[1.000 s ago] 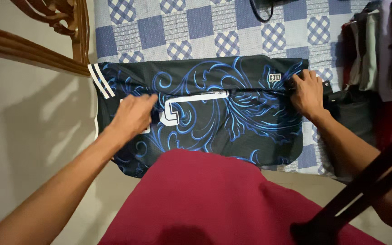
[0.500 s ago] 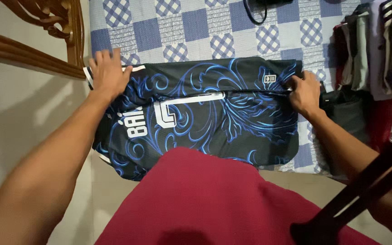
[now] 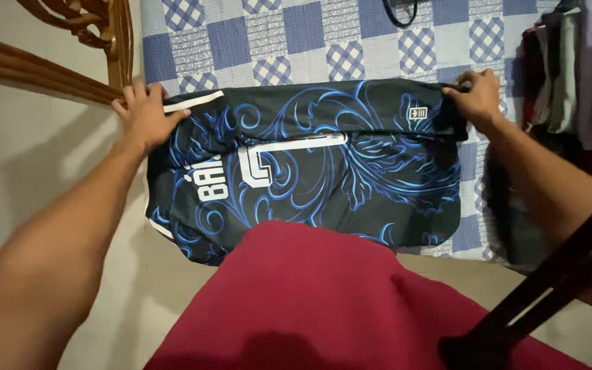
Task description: The person folds several garments on a bed, including a black jacket, black trousers, and a patterned jersey. Each item is laid flat, folded neatly, and stacked on the bed.
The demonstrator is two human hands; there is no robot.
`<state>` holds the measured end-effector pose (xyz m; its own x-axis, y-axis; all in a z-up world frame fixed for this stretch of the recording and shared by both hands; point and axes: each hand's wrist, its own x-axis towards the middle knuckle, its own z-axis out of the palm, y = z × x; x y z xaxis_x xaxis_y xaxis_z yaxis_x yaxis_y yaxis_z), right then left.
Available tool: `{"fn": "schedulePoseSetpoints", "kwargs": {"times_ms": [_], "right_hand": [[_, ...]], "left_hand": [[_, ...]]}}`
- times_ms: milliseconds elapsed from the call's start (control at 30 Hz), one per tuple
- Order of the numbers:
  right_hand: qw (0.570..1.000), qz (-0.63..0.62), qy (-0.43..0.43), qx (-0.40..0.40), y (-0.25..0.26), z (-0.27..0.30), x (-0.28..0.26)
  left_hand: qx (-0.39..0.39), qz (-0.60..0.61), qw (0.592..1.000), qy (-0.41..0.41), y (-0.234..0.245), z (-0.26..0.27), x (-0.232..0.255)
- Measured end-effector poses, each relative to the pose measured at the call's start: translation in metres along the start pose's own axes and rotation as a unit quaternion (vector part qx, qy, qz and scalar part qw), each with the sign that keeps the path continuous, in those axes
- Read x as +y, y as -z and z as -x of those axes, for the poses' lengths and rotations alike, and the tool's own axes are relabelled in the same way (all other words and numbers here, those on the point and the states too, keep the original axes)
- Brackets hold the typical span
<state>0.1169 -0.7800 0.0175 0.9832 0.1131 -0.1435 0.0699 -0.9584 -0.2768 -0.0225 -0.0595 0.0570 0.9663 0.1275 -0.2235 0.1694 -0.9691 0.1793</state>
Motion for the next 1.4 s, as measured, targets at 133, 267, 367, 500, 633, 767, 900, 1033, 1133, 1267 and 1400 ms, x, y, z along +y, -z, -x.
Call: {"fn": "schedulePoseSetpoints", "kwargs": {"times_ms": [133, 267, 367, 500, 633, 767, 900, 1033, 1133, 1267, 1400], "right_hand": [[0.95, -0.227, -0.156, -0.145, 0.01, -0.025, 0.024], [0.94, -0.285, -0.113, -0.147, 0.012, -0.037, 0.05], [0.938, -0.31, -0.076, -0.137, 0.009, -0.042, 0.057], [0.939, -0.325, -0.037, -0.108, 0.008, -0.045, 0.046], [0.962, -0.261, -0.07, -0.028, 0.014, -0.024, 0.024], [0.984, -0.105, 0.043, 0.14, 0.003, 0.039, 0.017], [0.984, -0.108, -0.018, 0.14, -0.036, 0.149, 0.01], [0.979, -0.013, -0.157, 0.13, -0.069, 0.282, -0.012], [0.96, -0.001, -0.253, 0.117, -0.078, 0.335, -0.021], [0.917, -0.075, -0.355, 0.164, -0.094, 0.353, -0.014], [0.891, -0.161, -0.404, 0.133, -0.1, 0.354, 0.004]], "left_hand": [[-0.125, 0.033, 0.992, 0.003, -0.005, -0.039, -0.026], [-0.135, 0.071, 0.988, -0.015, -0.014, -0.069, -0.042], [-0.13, 0.066, 0.989, -0.032, -0.016, -0.078, -0.049], [-0.075, 0.041, 0.994, -0.062, -0.012, -0.076, -0.042], [0.01, 0.001, 0.998, -0.061, -0.003, -0.056, -0.02], [0.139, 0.044, 0.989, -0.015, 0.001, 0.0, 0.009], [0.144, 0.14, 0.976, 0.081, -0.014, 0.105, 0.043], [0.191, 0.14, 0.944, 0.228, -0.046, 0.226, 0.079], [0.168, 0.266, 0.869, 0.382, -0.07, 0.287, 0.094], [0.117, 0.392, 0.817, 0.408, -0.093, 0.322, 0.088], [0.085, 0.493, 0.785, 0.365, -0.098, 0.334, 0.073]]}}
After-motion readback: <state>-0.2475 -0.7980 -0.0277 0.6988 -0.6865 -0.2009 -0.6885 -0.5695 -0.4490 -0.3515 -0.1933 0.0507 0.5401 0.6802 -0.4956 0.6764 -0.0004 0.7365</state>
